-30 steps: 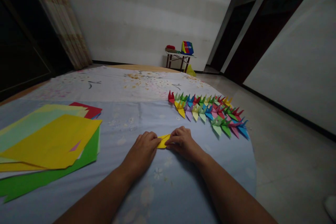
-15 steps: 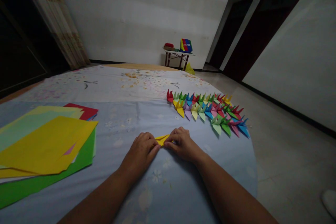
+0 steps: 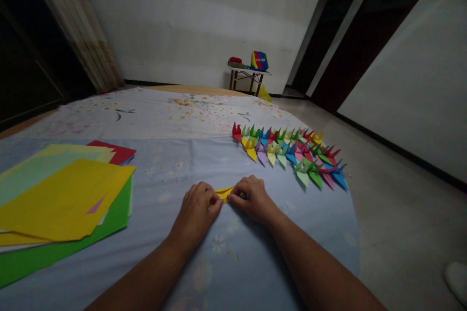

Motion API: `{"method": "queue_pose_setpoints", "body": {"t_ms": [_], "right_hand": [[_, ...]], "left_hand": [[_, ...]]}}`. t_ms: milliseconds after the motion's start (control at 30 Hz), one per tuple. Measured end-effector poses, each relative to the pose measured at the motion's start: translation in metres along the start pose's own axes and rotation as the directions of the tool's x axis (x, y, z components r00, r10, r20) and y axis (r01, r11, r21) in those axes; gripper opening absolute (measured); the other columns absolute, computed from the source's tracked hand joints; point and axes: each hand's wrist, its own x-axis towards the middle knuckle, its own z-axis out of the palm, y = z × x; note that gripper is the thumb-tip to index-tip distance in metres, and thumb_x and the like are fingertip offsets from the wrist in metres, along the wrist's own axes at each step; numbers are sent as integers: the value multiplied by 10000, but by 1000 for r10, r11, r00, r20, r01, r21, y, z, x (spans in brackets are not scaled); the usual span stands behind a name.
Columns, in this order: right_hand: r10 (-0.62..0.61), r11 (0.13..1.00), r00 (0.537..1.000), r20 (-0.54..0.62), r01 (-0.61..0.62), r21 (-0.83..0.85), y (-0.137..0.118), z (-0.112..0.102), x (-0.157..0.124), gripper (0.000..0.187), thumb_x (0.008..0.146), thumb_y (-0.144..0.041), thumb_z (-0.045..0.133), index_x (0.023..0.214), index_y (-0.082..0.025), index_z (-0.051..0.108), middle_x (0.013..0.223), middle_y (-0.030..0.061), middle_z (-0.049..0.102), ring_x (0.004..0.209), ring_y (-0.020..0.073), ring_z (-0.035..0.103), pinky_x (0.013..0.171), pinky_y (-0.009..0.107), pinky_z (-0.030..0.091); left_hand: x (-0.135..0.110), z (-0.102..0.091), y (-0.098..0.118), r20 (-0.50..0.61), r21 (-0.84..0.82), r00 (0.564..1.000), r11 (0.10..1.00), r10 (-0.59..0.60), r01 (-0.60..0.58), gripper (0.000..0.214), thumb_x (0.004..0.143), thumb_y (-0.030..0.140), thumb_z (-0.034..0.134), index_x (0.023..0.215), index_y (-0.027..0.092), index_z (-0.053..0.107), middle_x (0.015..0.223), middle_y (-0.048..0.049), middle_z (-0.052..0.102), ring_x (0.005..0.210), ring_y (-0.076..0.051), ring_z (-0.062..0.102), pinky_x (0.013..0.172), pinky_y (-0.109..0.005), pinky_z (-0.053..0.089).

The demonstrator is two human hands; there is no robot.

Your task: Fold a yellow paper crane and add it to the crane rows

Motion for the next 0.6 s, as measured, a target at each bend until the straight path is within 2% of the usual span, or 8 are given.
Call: {"method": "queue_pose_setpoints", "body": {"t_ms": [233, 433, 600], "right_hand": [[20, 999, 1000, -10, -21, -37, 0, 4, 1, 141, 755, -340, 610, 707, -212, 645, 731, -1, 605, 799, 160, 465, 725, 299, 232], [39, 997, 999, -10, -40, -63, -2, 2, 1, 141, 753, -348, 616, 727, -212, 642, 735, 3, 606, 797, 166, 471, 719, 297, 244], [47, 997, 999, -9, -47, -67, -1, 3, 2, 144, 753, -351, 616, 725, -211, 635, 744, 1, 604, 798, 162, 475, 714, 293, 249]], "left_hand": [[0, 1, 1, -17, -41, 999, 999, -31, 30, 141, 752, 237, 537, 633, 188, 593, 845, -46, 566, 850, -210, 511, 771, -344, 403], [-1, 1, -1, -66, -55, 998, 998, -19, 16, 92, 748, 219, 563, 663, 189, 545, 760, -17, 546, 776, -193, 513, 727, -335, 411], [-7, -6, 5, -31, 72, 997, 995, 71, -69, 37, 796, 214, 543, 786, 190, 569, 827, -26, 580, 805, -197, 515, 724, -330, 391]]}}
